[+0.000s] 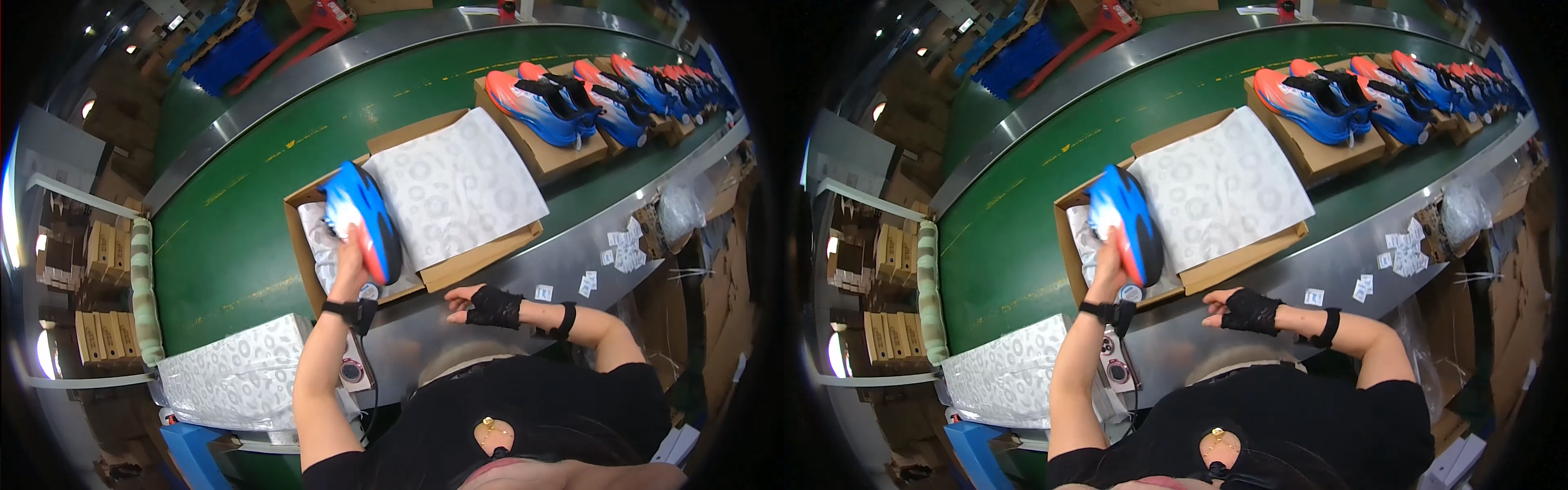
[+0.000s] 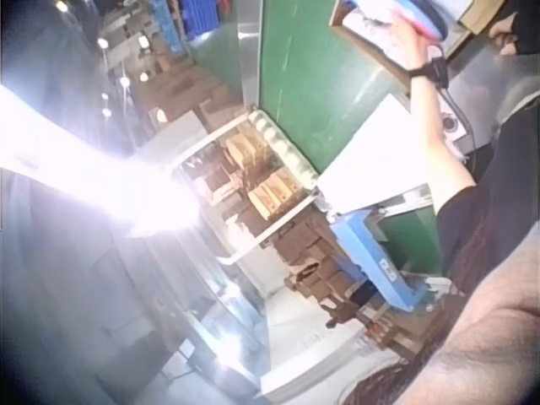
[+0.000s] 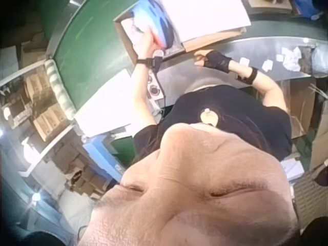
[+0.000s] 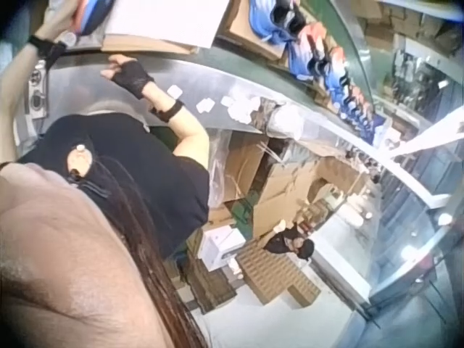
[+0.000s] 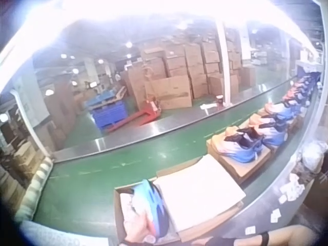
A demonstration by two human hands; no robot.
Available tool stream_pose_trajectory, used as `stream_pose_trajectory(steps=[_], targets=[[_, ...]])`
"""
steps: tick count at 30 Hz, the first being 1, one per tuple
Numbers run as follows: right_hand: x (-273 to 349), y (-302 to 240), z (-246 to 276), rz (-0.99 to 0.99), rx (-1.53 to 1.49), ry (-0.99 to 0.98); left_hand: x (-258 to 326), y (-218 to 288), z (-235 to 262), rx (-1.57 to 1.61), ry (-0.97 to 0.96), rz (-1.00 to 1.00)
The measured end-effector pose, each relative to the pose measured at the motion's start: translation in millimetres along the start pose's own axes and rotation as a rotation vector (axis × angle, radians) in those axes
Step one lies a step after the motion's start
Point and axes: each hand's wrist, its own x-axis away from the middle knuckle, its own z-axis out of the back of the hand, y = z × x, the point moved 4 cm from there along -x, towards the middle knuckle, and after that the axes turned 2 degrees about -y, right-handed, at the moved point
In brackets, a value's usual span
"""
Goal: Packaging pairs of shoes into boxes with wrapping paper and placing them onto a conveyor belt.
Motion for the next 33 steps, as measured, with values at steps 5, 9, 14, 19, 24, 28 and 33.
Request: stream_pose_trajectory(steps=[5,9,14,19,24,28,33], targets=[[-12,65,12,-0.525,-1.018,0.294,-14,-32,-46,-0.446,-0.179,0.549],[-6,89,52,-0.345,-0.668,0.954,11,-2,-82,-0.240,-0.436,0.321],[-34,66,60,-0.116,0.807,0.888,34,32,-7,-0.260,0.152,-0.300],[-51,65,26,0.000,0.997,0.657,42,-6,19,-0.470,0.181,-0.405],[-42,66,39,-0.016,0.914,0.577,23,-23,20,-0.552,0.087,-0.335],[-60,25,39,-0.025,0.909,0.499,56,1,-1,0.060,-0.113,-0.038],[2,-3,29,0.038,0.983,0.422,108,8,-24,0.027,-0.173,-0.006]])
